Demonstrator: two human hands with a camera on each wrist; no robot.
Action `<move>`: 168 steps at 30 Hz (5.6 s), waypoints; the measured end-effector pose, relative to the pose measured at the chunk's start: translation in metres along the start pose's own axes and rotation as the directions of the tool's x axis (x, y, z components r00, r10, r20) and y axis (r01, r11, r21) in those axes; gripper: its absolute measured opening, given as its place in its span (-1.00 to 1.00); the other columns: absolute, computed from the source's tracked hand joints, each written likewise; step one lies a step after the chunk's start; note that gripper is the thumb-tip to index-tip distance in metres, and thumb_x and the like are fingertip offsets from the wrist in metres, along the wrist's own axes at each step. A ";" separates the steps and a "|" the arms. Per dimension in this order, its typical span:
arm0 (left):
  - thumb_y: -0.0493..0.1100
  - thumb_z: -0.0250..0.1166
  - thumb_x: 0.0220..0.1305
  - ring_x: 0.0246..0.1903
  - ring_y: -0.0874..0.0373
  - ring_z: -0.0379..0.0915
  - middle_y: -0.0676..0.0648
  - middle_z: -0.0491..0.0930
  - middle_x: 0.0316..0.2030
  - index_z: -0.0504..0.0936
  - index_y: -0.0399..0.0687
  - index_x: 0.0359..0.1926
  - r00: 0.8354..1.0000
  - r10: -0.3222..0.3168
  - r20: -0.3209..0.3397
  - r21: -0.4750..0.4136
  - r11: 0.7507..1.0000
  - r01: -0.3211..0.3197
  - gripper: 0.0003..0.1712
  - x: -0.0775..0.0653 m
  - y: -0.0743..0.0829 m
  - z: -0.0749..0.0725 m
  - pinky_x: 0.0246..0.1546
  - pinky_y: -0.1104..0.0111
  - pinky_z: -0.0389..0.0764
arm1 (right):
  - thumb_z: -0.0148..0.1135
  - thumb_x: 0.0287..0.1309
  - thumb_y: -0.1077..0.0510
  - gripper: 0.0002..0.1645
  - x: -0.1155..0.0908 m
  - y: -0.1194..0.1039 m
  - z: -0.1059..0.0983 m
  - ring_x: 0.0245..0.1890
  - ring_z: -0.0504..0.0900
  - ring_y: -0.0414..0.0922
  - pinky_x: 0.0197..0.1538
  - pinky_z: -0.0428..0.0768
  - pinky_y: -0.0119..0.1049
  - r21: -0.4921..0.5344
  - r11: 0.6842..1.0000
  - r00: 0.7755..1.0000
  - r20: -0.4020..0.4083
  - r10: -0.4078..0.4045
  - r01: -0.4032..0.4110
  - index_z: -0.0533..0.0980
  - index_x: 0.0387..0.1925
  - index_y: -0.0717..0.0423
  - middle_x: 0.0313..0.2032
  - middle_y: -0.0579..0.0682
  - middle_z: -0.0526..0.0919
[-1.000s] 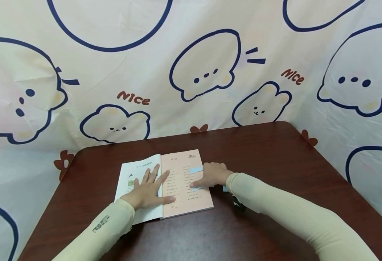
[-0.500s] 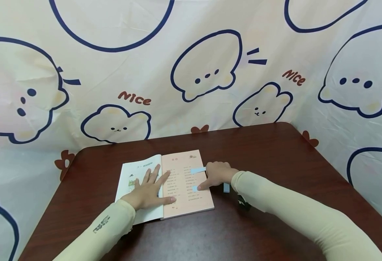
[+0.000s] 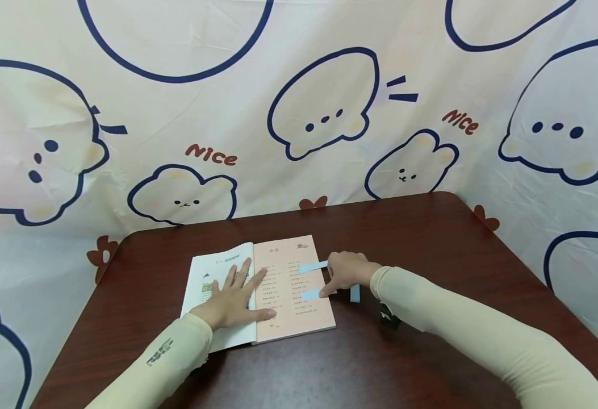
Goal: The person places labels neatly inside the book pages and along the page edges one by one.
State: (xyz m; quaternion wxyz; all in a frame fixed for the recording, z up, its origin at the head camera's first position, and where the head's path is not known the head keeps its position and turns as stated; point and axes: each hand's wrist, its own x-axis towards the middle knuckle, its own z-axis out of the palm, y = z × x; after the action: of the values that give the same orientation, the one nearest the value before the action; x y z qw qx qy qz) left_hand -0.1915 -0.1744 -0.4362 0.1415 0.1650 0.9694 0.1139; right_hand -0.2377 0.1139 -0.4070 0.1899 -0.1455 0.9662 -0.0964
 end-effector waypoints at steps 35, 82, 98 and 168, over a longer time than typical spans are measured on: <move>0.65 0.12 0.11 0.60 -0.34 -0.32 -0.27 -0.22 0.63 0.10 0.08 0.60 0.989 0.072 -0.126 0.093 0.994 -0.061 0.22 -0.002 0.002 0.006 0.39 -0.48 -0.14 | 0.42 0.18 -0.21 -0.45 -0.022 0.016 -0.001 -0.70 0.34 -0.25 -0.63 0.19 -0.39 0.139 0.983 0.990 -0.099 -0.105 0.118 0.45 -0.76 -0.06 -0.78 -0.20 0.38; -0.04 0.32 0.21 0.16 -0.27 0.59 -0.02 0.74 -0.38 0.66 -0.05 -0.37 0.913 0.187 -0.363 0.130 0.980 -0.150 -0.82 -0.042 0.057 0.011 0.24 -0.42 0.30 | 0.29 0.30 -0.20 -0.54 -0.050 0.045 -0.017 -0.58 0.41 -0.20 -0.52 0.31 -0.36 0.196 0.979 0.991 -0.129 -0.033 0.058 0.60 -0.54 0.04 -0.69 -0.14 0.38; -0.10 0.60 -0.02 0.21 -0.30 0.48 -0.43 0.25 0.41 0.07 0.00 0.56 0.633 0.346 -0.693 0.293 0.937 -0.192 0.21 -0.039 0.050 0.019 -0.04 -0.01 0.67 | 0.29 0.30 -0.19 -0.53 -0.051 0.051 -0.017 -0.57 0.44 -0.19 -0.51 0.34 -0.34 0.208 0.977 0.990 -0.138 -0.027 0.055 0.63 -0.53 0.08 -0.70 -0.12 0.42; 0.28 0.14 0.43 -0.72 -0.02 0.32 -0.23 0.54 -0.29 0.37 0.37 0.45 0.922 0.103 -0.374 0.445 0.892 0.080 -0.37 -0.055 0.034 0.001 -0.71 0.24 0.41 | 0.27 0.32 -0.18 -0.50 -0.050 0.046 -0.018 -0.61 0.37 -0.22 -0.52 0.28 -0.36 0.215 0.971 0.989 -0.120 -0.081 0.106 0.63 -0.55 0.12 -0.71 -0.16 0.37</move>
State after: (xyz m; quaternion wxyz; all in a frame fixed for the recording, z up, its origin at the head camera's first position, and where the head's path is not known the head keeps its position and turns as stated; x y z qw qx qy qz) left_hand -0.1321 -0.1621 -0.4146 -0.0958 0.1733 0.9767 -0.0832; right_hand -0.2113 0.1750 -0.3846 0.1464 -0.1633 0.9506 -0.2199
